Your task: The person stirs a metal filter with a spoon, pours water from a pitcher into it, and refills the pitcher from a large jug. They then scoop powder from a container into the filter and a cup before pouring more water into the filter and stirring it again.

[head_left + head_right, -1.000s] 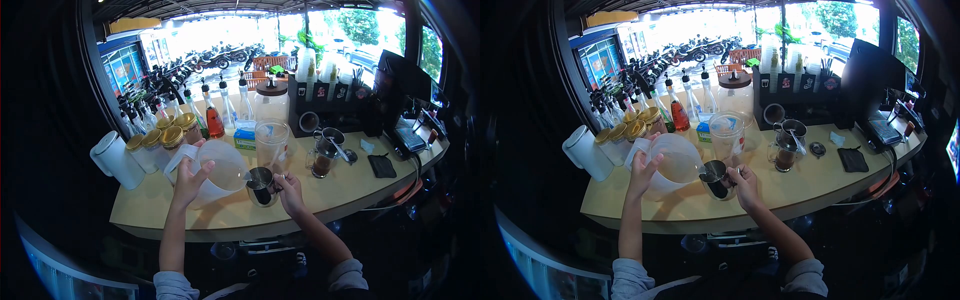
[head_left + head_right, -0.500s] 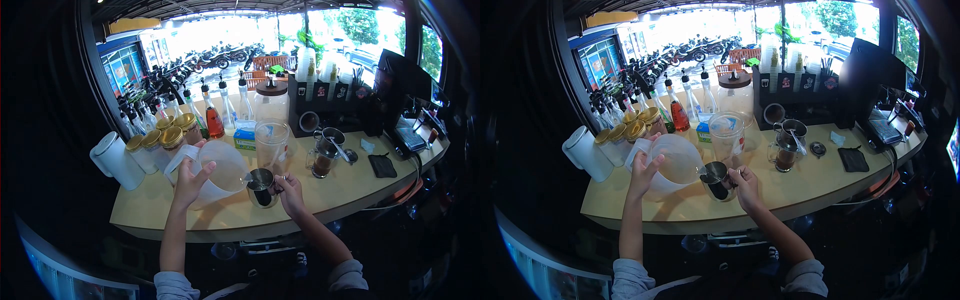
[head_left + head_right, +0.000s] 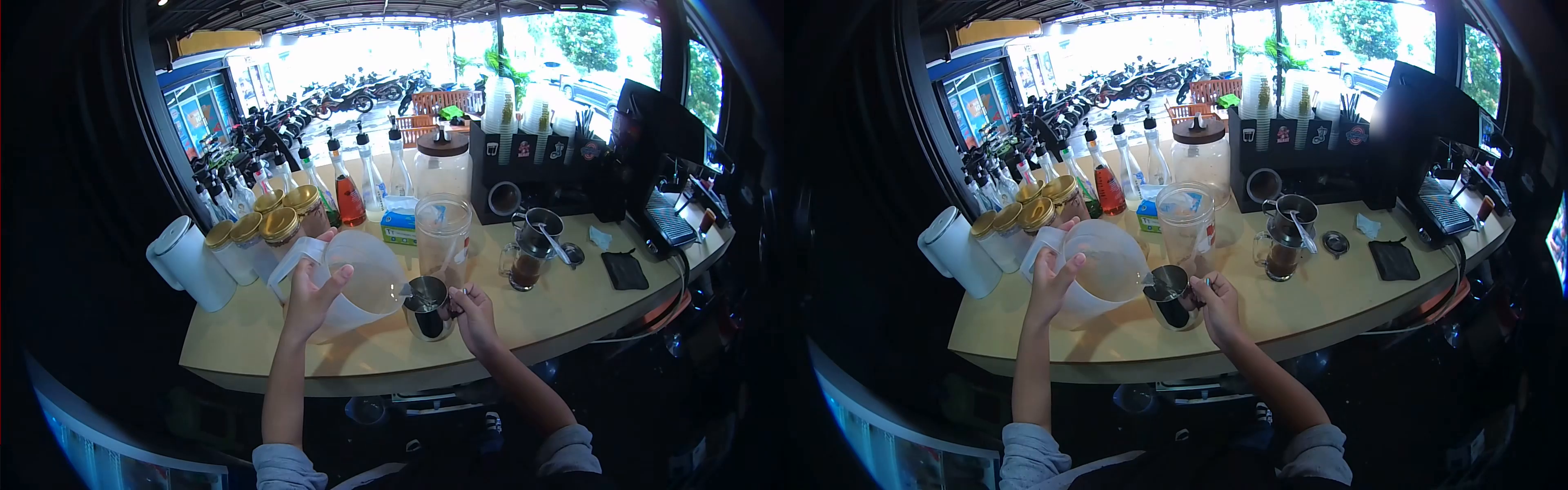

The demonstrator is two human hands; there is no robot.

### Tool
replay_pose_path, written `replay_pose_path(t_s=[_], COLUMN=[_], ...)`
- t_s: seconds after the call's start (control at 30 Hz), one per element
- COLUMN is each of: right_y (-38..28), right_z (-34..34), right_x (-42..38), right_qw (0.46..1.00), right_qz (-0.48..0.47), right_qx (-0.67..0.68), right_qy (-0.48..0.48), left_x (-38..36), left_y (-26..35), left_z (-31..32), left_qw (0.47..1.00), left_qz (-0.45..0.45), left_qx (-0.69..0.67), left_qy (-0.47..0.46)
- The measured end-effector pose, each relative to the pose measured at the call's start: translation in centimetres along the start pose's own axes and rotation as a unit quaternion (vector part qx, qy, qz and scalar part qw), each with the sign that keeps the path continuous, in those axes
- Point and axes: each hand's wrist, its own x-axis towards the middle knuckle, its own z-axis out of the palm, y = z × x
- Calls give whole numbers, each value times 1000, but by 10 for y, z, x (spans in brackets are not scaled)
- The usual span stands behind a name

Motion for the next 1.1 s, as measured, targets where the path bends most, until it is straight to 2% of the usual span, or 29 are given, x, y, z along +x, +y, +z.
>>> replay_pose_path(t_s=[0.57,0.83,0.9,1.1], right_y=[-3,-6,-7,-6], right_z=[6,17,23,44], right_x=[-3,4,7,18], right_qw=[1000,1000,1000,999], right_qz=[2,-1,-5,-9], right_qx=[5,9,12,26], right_qy=[15,-7,-16,-46], left_x=[0,2,1,0], left_y=[0,-8,-5,-12], left_z=[-1,-16,-19,-45], left_qw=[1000,999,995,995], left_qz=[-5,22,13,22], left_qx=[-19,-33,-84,-77], left_qy=[3,21,44,58])
